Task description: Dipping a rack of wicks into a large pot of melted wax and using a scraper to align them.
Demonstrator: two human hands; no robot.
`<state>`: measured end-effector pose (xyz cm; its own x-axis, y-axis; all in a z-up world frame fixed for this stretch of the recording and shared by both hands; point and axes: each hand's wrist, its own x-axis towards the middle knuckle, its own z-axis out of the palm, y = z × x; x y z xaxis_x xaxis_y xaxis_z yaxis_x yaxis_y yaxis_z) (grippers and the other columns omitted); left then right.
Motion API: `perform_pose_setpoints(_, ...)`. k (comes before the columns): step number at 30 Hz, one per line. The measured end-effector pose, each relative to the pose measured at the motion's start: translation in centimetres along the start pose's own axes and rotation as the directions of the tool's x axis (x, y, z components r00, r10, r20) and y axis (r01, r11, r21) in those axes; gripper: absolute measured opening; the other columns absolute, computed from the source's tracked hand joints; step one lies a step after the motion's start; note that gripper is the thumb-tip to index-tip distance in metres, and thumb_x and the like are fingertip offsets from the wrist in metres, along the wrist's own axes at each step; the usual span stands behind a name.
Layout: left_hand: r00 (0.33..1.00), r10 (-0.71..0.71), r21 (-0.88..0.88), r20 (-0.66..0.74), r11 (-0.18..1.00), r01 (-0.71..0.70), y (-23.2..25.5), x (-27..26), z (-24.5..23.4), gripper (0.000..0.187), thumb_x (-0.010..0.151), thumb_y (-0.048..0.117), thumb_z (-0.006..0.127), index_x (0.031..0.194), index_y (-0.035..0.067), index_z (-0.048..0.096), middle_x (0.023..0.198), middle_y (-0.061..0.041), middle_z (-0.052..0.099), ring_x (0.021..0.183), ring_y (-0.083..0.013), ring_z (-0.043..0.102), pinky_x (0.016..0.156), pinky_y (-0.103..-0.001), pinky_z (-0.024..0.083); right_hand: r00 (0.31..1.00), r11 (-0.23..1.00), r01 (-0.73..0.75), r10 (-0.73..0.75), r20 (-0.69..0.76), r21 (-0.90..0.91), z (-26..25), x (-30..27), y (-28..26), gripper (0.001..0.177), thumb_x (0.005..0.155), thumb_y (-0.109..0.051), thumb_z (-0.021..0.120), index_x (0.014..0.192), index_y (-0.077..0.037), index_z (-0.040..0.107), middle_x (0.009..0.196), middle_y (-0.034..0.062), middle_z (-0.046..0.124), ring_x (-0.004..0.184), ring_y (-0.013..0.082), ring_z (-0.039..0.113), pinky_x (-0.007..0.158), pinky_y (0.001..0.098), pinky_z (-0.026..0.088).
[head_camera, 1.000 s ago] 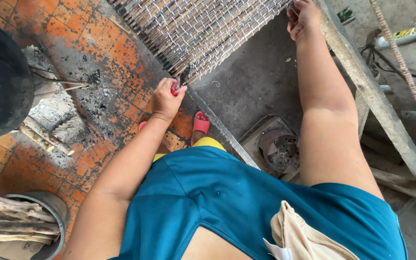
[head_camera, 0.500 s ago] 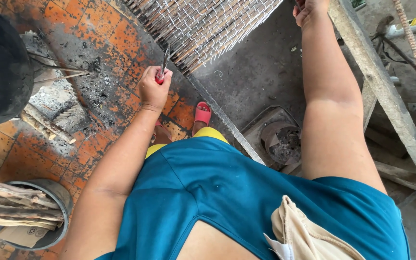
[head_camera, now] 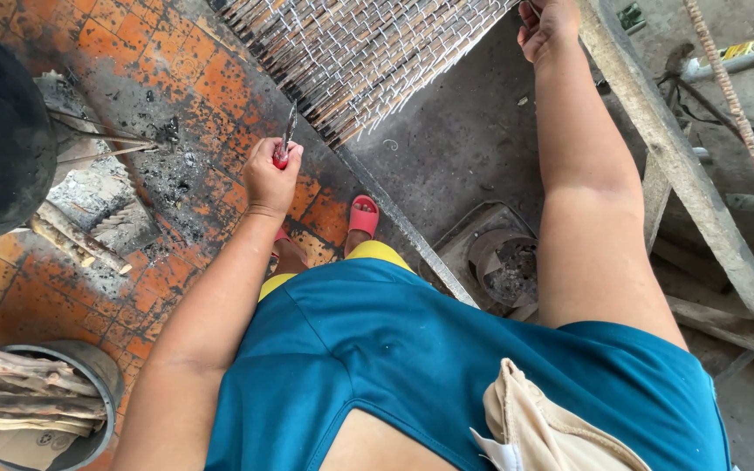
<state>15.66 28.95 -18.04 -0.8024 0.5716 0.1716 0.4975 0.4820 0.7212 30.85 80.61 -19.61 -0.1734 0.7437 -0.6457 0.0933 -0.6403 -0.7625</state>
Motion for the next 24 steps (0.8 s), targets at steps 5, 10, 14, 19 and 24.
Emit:
perform_pose_setpoints(5,1.000,0.027,-0.016,0.001,1.000,-0.027,0.4,0.0,-0.2,0.013,0.094,0.017,0.077,0.095,0.007,0.070,0.092,-0.009,0.069,0.080,-0.0276,0.066,0.073,-0.042,0.055,1.000,0.999,-0.025,0.024,0.004,0.027,0.0,0.6,-0.2,0.005,0.087,-0.013,0.074,0.083,-0.012,0.071,0.080,0.0009,0.078,0.075,0.0099,0.078,0.063,0.0285,0.043)
perform_pose_setpoints(10,0.998,0.063,-0.007,-0.011,0.998,-0.063,0.5,0.2,0.4,0.020,0.094,0.021,0.079,0.093,0.005,0.068,0.086,-0.010,0.067,0.073,-0.0281,0.063,0.065,-0.042,0.052,0.999,0.996,-0.021,0.016,0.047,0.091,-0.1,0.4,-0.3,0.015,0.090,-0.019,0.076,0.082,-0.007,0.072,0.076,0.0070,0.076,0.066,0.0121,0.070,0.055,0.0253,0.038)
perform_pose_setpoints(14,0.975,0.125,-0.033,0.183,0.992,-0.121,3.6,1.8,0.7,0.015,0.095,0.016,0.076,0.096,0.003,0.069,0.094,-0.008,0.066,0.073,-0.0219,0.062,0.061,-0.037,0.056,0.999,0.982,-0.042,0.041,0.013,0.183,-0.4,1.1,-0.4,0.010,0.089,-0.015,0.072,0.090,-0.005,0.071,0.089,0.0088,0.079,0.072,0.0160,0.077,0.055,0.0280,0.039)
perform_pose_setpoints(19,0.891,0.216,0.133,0.400,0.948,-0.290,5.2,3.2,3.7,0.020,0.100,0.025,0.071,0.089,0.010,0.062,0.088,-0.003,0.062,0.060,-0.0153,0.056,0.055,-0.033,0.050,0.999,0.977,-0.014,0.003,0.053,0.211,-1.6,1.9,0.1,0.011,0.089,-0.011,0.073,0.092,-0.003,0.066,0.092,0.0093,0.077,0.078,0.0163,0.080,0.057,0.0293,0.041)
perform_pose_setpoints(24,0.901,0.218,0.376,0.377,0.852,-0.363,5.3,3.7,6.6,0.009,0.084,0.002,0.062,0.089,0.010,0.062,0.094,-0.009,0.063,0.058,-0.0328,0.064,0.043,-0.042,0.047,0.995,0.985,0.039,-0.054,0.086,0.168,-1.6,-0.8,-0.8,0.018,0.106,-0.005,0.060,0.103,-0.019,0.071,0.087,0.0053,0.077,0.077,0.0169,0.079,0.053,0.0298,0.041)
